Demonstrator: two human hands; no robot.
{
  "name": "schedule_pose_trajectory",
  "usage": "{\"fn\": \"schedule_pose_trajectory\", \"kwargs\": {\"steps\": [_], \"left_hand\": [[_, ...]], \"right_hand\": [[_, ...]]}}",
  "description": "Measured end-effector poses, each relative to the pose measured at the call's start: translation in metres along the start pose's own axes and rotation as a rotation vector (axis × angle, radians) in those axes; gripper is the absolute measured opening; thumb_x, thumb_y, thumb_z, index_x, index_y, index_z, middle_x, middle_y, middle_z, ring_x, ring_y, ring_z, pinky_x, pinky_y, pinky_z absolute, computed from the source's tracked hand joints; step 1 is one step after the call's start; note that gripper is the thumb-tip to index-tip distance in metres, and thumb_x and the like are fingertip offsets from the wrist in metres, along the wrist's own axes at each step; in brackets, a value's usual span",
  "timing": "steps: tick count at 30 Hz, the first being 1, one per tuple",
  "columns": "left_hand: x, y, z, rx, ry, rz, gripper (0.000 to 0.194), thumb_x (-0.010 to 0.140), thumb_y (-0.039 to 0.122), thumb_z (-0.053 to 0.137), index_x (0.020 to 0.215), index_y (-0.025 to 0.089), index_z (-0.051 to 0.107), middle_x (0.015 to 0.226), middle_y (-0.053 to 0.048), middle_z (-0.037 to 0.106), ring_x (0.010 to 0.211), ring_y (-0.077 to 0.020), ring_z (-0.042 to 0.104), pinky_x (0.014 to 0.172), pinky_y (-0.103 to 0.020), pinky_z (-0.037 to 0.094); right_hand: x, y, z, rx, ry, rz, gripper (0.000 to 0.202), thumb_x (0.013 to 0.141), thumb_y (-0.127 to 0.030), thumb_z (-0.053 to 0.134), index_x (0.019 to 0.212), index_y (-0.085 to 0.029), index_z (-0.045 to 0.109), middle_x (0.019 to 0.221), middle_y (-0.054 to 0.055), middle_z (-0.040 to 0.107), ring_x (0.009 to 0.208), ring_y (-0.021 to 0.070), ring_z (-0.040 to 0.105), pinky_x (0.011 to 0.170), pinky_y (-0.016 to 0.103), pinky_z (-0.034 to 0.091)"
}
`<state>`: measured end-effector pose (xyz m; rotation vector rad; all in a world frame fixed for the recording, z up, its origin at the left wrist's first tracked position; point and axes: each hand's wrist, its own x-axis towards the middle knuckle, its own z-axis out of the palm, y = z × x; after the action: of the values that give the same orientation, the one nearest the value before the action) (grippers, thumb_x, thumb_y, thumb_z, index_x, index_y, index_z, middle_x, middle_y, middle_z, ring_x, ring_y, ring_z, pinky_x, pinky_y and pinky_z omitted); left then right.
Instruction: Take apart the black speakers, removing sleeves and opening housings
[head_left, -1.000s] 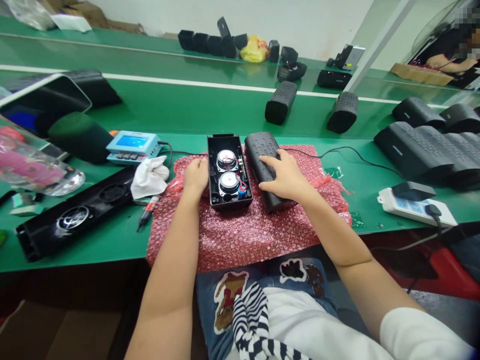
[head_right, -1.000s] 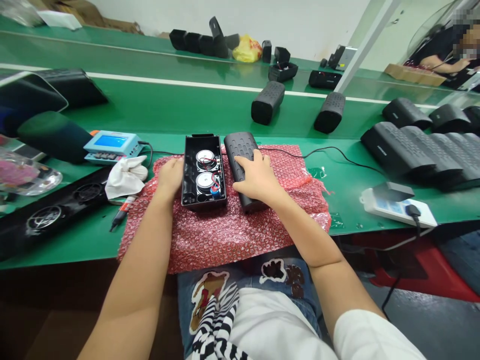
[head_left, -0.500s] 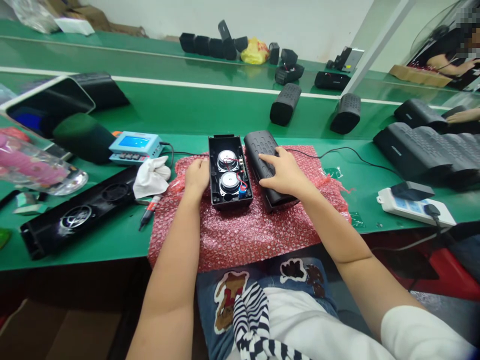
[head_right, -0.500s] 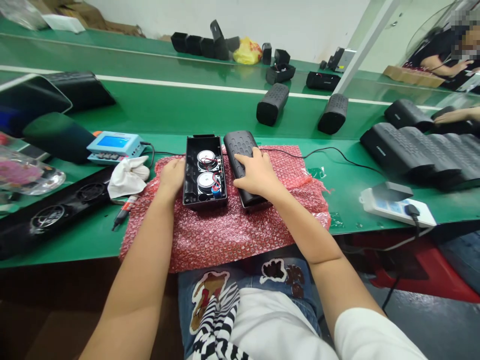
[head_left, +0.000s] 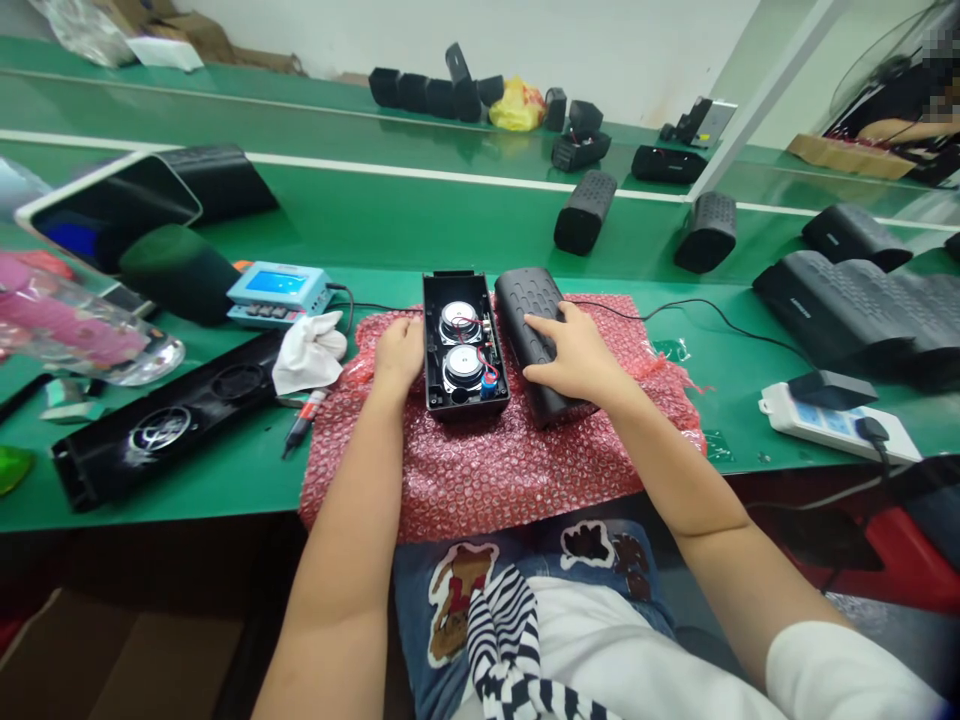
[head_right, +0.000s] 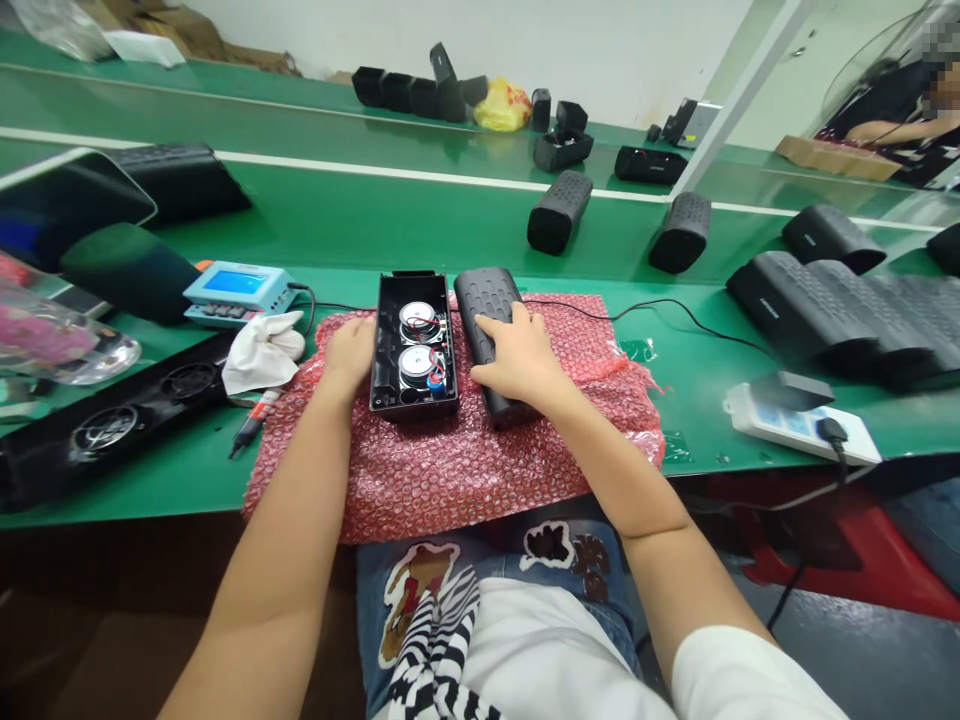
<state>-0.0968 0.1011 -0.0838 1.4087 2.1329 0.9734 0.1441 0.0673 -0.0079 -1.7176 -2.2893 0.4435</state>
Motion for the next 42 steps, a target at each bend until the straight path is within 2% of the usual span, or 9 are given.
{"fn": "schedule_pose_trajectory", "kwargs": {"steps": [7,11,17,24,31,42], "left_hand": [[-0.0006,0.0011,0.0001,0.001,-0.005,0.001,0.03,0.09,0.034,0.035,0.071,0.02,0.053,0.092,-0.013,0.069,0.099,-0.0272,0.059,0.09,-0.035,0.042],[-0.0012,0.0015,0.0001,0.001,0.0,0.001,0.031,0.091,0.035,0.035,0.07,0.02,0.053,0.091,-0.012,0.069,0.099,-0.027,0.059,0.09,-0.035,0.042],[-0.0015,0.0017,-0.0003,0.009,-0.001,-0.002,0.03,0.09,0.034,0.035,0.07,0.02,0.052,0.091,-0.012,0.069,0.099,-0.0272,0.059,0.09,-0.035,0.042],[-0.0024,0.0021,-0.0011,0.026,-0.012,-0.013,0.029,0.089,0.033,0.035,0.073,0.019,0.055,0.096,-0.014,0.07,0.099,-0.0278,0.06,0.089,-0.035,0.043],[-0.002,0.0021,-0.0011,0.05,-0.033,-0.015,0.034,0.092,0.033,0.032,0.08,0.017,0.06,0.103,-0.016,0.07,0.102,-0.0284,0.061,0.09,-0.036,0.043],[-0.0022,-0.0022,0.0006,0.06,-0.036,0.007,0.038,0.094,0.032,0.032,0.09,0.016,0.065,0.11,-0.016,0.07,0.107,-0.0291,0.061,0.093,-0.036,0.043]], "right_hand": [[0.0005,-0.0017,-0.0002,0.009,0.014,0.003,0.076,0.068,-0.03,0.073,0.141,-0.02,0.056,0.137,0.019,0.042,0.131,0.0437,0.039,0.103,0.055,0.04],[0.0008,-0.0009,0.002,0.007,0.018,0.005,0.076,0.068,-0.029,0.073,0.141,-0.02,0.056,0.14,0.018,0.041,0.132,0.0452,0.038,0.105,0.058,0.037],[0.0025,0.0014,0.0055,-0.01,0.053,0.006,0.076,0.07,-0.031,0.072,0.142,-0.019,0.054,0.143,0.02,0.037,0.133,0.0459,0.038,0.108,0.056,0.035],[-0.0007,-0.0003,0.0042,-0.037,0.018,-0.006,0.076,0.07,-0.032,0.072,0.143,-0.021,0.054,0.141,0.019,0.04,0.13,0.0454,0.039,0.105,0.057,0.037],[-0.0013,-0.0023,0.0038,-0.056,0.001,0.001,0.079,0.07,-0.032,0.073,0.145,-0.02,0.051,0.147,0.02,0.035,0.134,0.0484,0.035,0.108,0.058,0.034],[0.0,0.0007,0.0031,-0.049,0.013,-0.01,0.077,0.069,-0.031,0.074,0.143,-0.019,0.054,0.147,0.021,0.037,0.136,0.0462,0.037,0.111,0.055,0.034]]}}
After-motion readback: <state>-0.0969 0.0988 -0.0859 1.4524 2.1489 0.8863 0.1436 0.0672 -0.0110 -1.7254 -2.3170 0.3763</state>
